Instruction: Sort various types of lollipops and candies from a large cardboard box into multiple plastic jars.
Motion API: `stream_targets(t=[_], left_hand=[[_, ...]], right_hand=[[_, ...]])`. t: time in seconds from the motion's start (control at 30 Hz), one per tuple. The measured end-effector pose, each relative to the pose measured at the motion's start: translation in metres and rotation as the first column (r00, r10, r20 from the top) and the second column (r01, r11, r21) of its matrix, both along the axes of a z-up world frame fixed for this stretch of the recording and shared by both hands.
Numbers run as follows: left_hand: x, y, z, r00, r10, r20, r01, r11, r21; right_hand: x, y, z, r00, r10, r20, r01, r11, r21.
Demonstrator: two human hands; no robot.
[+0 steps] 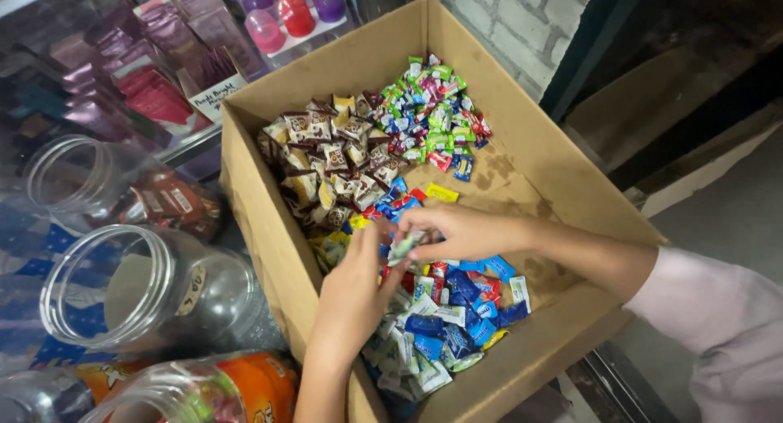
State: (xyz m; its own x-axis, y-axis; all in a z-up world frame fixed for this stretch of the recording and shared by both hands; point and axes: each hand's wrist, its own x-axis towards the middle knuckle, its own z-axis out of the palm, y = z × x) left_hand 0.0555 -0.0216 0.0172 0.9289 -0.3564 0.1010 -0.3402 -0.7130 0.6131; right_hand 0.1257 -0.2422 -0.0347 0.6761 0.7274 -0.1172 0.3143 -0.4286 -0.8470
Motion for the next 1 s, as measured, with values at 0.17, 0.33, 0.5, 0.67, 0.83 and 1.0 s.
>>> stream_targets(t=[0.17,0.33,0.5,0.67,0.83,1.0], left_hand=[[0.0,0.002,-0.006,0.997,0.069,-0.024,-0.072,0.974,-0.215],[-0.001,-0.001,0.002,0.997,0.061,-0.038,-0.067,0.98,-0.187],[-0.002,0.0,0.003,0.996,0.07,-0.046,-0.077,0.985,-0.155],[-0.004,0.0,0.005,0.995,0.089,-0.036,-0.094,0.979,-0.18],[-0.006,0.001,0.007,0.991,0.117,-0.058,-0.125,0.977,-0.174],[-0.012,0.005,0.006,0.992,0.126,0.012,-0.12,0.965,-0.233]], right_hand=[[-0.002,0.004,-0.005,0.891,0.116,-0.438,0.101,0.891,0.442],[0.001,-0.009,-0.012,0.999,-0.011,0.033,0.006,0.988,0.155],[0.008,-0.023,-0.041,0.854,0.164,0.494,0.0,0.949,-0.315],[0.01,-0.021,-0.04,0.86,0.223,0.459,-0.009,0.907,-0.422],[0.011,-0.021,-0.02,0.899,0.182,0.399,-0.02,0.927,-0.376],[0.009,-0.016,0.006,0.93,0.089,0.356,0.027,0.951,-0.308]])
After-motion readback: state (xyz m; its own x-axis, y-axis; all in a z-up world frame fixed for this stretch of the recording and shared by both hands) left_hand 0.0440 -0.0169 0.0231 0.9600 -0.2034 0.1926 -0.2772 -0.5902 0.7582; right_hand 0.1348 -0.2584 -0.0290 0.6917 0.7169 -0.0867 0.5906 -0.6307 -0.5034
